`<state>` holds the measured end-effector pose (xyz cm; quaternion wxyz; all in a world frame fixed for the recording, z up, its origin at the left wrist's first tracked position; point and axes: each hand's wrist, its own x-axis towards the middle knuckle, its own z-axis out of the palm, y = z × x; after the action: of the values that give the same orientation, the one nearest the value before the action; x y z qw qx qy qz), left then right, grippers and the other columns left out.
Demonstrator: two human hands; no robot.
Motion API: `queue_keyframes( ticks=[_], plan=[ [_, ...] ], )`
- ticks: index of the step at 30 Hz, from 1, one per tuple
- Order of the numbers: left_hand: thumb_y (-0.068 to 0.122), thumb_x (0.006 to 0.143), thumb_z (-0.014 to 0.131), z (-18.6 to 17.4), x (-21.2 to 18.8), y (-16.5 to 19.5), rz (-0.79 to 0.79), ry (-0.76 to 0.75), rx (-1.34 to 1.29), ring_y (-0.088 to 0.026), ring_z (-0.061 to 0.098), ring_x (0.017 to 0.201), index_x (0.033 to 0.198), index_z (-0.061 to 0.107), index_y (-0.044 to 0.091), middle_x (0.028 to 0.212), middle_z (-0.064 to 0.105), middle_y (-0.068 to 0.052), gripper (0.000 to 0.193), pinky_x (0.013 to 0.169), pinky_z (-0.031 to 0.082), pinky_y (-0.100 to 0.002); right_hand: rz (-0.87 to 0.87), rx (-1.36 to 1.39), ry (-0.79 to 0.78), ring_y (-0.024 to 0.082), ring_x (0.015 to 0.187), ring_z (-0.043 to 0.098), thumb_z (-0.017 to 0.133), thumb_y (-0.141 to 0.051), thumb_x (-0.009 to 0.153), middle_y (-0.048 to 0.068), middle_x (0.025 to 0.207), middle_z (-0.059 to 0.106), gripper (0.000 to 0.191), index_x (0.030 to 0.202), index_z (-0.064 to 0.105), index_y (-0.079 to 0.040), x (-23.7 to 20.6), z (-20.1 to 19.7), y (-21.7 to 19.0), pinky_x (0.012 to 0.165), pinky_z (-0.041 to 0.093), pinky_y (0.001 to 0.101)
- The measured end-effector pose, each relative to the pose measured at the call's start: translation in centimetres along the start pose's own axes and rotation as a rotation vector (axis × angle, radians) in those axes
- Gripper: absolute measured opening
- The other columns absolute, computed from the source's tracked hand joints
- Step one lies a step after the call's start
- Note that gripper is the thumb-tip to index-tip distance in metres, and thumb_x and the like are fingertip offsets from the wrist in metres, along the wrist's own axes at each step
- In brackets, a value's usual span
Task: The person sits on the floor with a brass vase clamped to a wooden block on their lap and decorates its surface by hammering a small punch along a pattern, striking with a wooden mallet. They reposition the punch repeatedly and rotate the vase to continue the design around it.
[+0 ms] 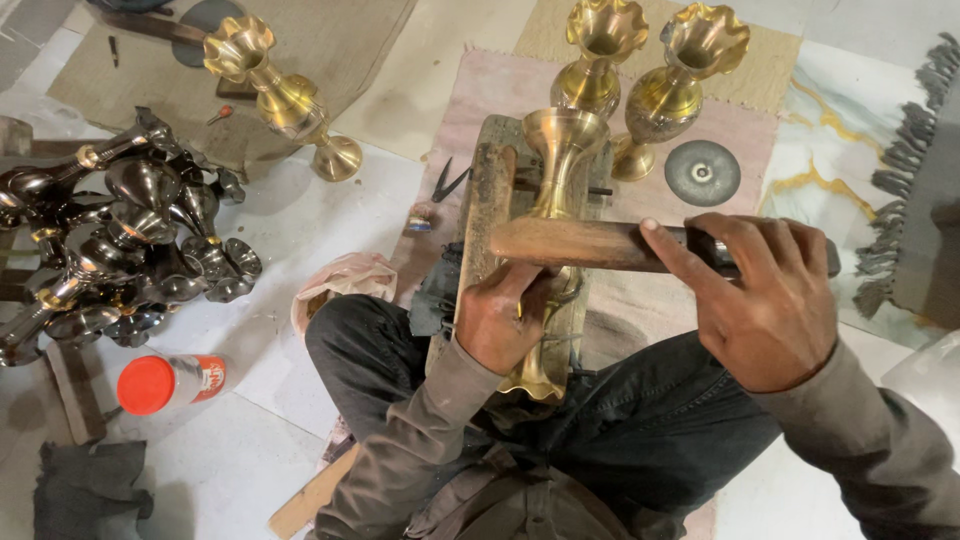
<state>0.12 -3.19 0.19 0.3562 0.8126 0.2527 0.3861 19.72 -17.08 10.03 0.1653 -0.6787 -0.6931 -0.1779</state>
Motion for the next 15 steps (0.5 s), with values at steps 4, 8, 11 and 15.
queue_keyframes(
  ticks=[4,8,11,15],
  plan=[
    [-0.005,0.091,0.072,0.8,-1.1,-0.2,0.051,0.068,-0.109,-0.031,0.078,0.095,0.119,0.066,0.004,0.110,0.074,-0.015,0.031,0.076,0.064,-0.037,0.000,0.050,0.007,0.033,0.100,0.061,0.065,0.006,0.083,0.013,0.116,0.063,0.066,0.143,0.064,-0.020,-0.3,0.0,0.2,0.087,0.047,0.0474],
    [-0.003,0.091,0.074,1.5,-2.1,-1.2,0.075,0.112,0.005,-0.033,0.076,0.088,0.116,0.068,0.005,0.103,0.074,-0.015,0.028,0.071,0.061,-0.040,-0.016,0.032,0.053,0.031,0.102,0.060,0.066,0.008,0.086,0.011,0.120,0.063,0.064,0.144,0.067,-0.019,-0.7,0.4,0.2,0.094,0.046,0.0483],
    [-0.003,0.090,0.074,1.9,-2.7,-1.7,0.095,0.130,0.009,-0.033,0.076,0.088,0.116,0.067,0.004,0.103,0.073,-0.016,0.028,0.071,0.062,-0.040,0.023,0.175,0.085,0.034,0.099,0.060,0.067,0.007,0.082,0.014,0.115,0.062,0.059,0.137,0.065,-0.014,-1.2,0.4,0.1,0.088,0.048,0.0473],
    [-0.003,0.087,0.076,1.9,-3.1,-2.4,0.098,0.162,0.032,-0.035,0.075,0.086,0.113,0.069,0.005,0.100,0.074,-0.017,0.027,0.069,0.060,-0.041,-0.023,0.082,0.086,0.032,0.108,0.062,0.067,0.007,0.086,0.011,0.122,0.063,0.063,0.144,0.066,-0.019,-1.7,0.3,0.0,0.095,0.047,0.0493]
  ],
)
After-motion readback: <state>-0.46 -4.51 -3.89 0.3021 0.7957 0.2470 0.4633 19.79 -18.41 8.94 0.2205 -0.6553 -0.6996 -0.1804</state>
